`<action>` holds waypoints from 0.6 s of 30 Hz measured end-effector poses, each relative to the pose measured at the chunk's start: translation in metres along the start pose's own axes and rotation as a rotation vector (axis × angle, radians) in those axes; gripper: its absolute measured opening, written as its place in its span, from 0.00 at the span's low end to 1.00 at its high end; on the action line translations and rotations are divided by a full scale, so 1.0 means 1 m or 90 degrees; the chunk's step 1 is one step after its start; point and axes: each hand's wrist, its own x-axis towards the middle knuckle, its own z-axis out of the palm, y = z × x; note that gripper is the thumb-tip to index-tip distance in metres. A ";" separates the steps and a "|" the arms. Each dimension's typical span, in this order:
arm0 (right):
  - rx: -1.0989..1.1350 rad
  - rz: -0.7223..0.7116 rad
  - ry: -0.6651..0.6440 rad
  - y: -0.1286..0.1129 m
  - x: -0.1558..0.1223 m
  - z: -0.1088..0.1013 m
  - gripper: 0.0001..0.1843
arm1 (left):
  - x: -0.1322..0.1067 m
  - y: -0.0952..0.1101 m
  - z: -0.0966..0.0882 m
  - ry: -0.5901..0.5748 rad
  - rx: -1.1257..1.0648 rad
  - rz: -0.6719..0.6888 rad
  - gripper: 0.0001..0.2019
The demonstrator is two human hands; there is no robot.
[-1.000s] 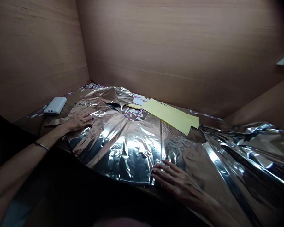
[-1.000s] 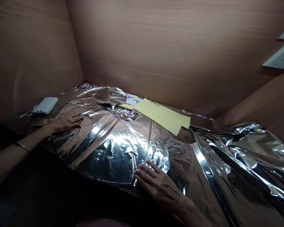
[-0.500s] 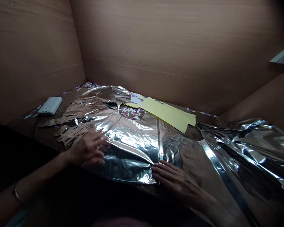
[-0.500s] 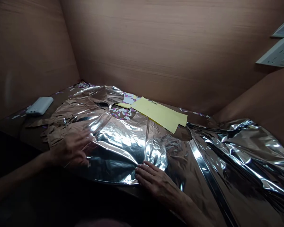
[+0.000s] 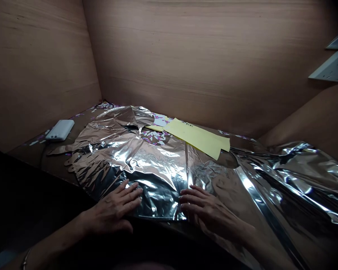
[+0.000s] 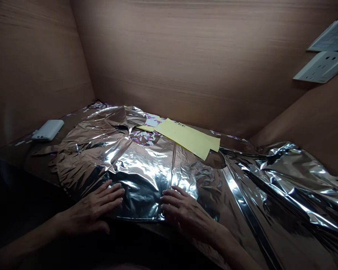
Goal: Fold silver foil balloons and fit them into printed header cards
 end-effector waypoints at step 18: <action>0.331 0.227 0.359 0.021 0.030 0.012 0.06 | 0.007 0.006 -0.020 0.027 -0.099 -0.034 0.40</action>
